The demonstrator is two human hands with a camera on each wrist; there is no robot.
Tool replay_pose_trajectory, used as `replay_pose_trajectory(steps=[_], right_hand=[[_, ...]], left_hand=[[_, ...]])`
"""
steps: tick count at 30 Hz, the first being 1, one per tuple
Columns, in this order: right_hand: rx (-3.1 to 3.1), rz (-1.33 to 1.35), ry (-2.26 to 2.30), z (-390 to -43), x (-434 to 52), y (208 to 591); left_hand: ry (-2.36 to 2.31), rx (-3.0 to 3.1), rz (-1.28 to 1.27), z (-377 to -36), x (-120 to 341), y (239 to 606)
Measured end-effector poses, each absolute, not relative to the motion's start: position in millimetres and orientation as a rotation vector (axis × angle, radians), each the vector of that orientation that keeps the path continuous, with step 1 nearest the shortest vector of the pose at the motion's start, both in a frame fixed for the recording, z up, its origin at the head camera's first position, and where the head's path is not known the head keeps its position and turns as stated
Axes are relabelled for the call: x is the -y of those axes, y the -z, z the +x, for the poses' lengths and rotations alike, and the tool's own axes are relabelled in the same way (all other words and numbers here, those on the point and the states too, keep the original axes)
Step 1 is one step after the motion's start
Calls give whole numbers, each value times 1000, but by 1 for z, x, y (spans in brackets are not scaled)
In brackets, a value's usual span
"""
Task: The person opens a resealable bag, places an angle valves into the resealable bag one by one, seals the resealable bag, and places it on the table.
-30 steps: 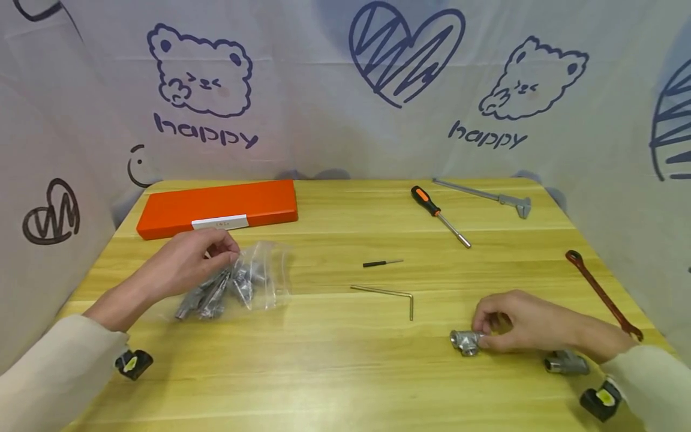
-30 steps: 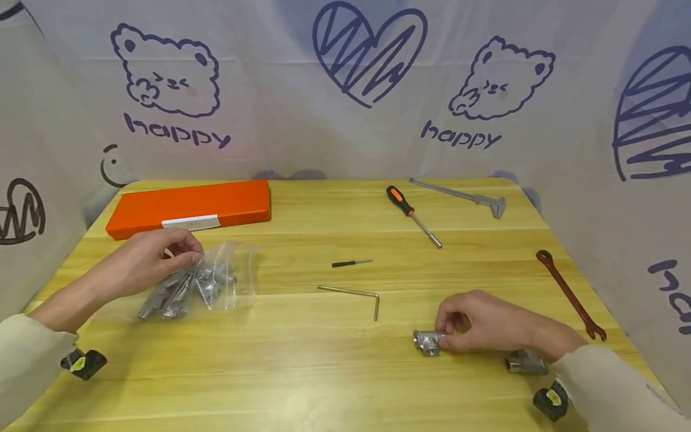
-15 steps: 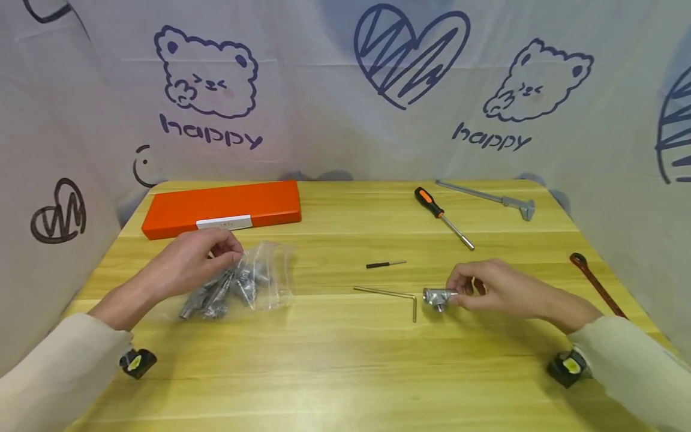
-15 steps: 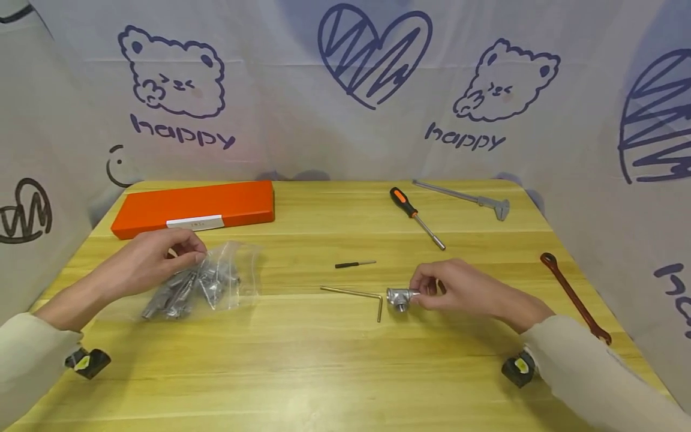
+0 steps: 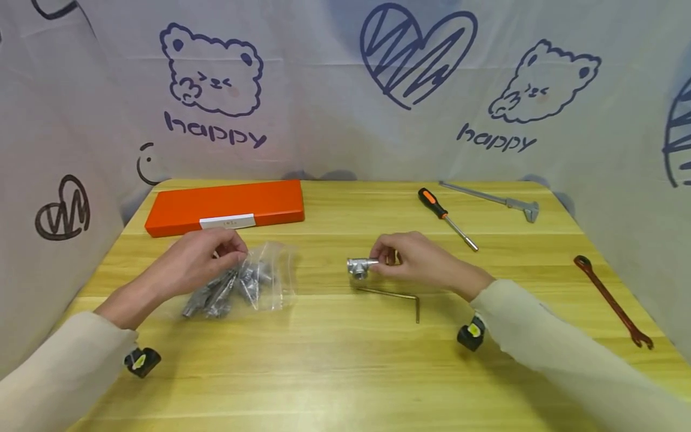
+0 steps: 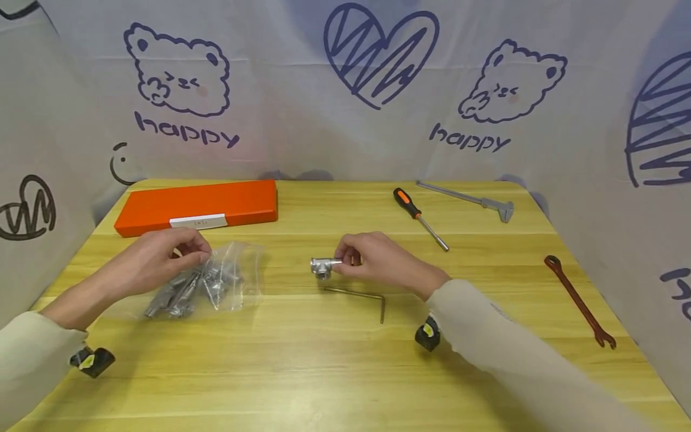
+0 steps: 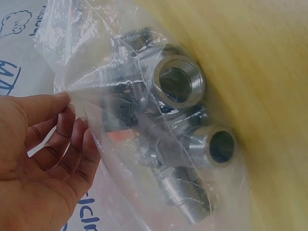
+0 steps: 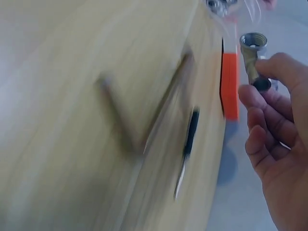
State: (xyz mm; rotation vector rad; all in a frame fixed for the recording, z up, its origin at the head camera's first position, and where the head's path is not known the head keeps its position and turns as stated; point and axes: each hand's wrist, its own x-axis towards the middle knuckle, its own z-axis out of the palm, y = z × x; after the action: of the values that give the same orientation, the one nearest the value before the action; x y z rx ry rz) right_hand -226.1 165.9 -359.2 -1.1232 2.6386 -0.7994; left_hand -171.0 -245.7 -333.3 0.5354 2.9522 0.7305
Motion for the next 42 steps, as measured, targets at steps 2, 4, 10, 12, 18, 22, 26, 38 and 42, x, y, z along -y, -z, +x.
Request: replay_pose_trajectory(steps=[2,4,10,12,18,22,26,38,42], right_hand=[[-2623,-1132,832,-228,-147,362],[-2597,-1126,872,-228,-129,365],[-2558,-1102,924,-224,-77,377],[-2544,-1110,935,-222,-60,382],[-2464,-1141,980,-212,-21,392],[-2461,-1146,1005,-204,-5,395],[-2452,-1154,1038,-198,8,396],[-2431,-1105,1057,-199,-19,394],[-2446,-1126,1024,-205,-69,385]], left_hand=[[-732,-2951,532,-171,246,333],[-737,-2950,530,-171,247,333],[-751,-2942,523,-170,249,333],[-751,-2942,521,-170,249,333],[-750,-2944,519,-171,247,332],[-742,-2946,526,-171,247,332],[-734,-2952,534,-170,248,332],[-720,-2955,542,-169,248,330],[-712,-2957,541,-168,250,329]])
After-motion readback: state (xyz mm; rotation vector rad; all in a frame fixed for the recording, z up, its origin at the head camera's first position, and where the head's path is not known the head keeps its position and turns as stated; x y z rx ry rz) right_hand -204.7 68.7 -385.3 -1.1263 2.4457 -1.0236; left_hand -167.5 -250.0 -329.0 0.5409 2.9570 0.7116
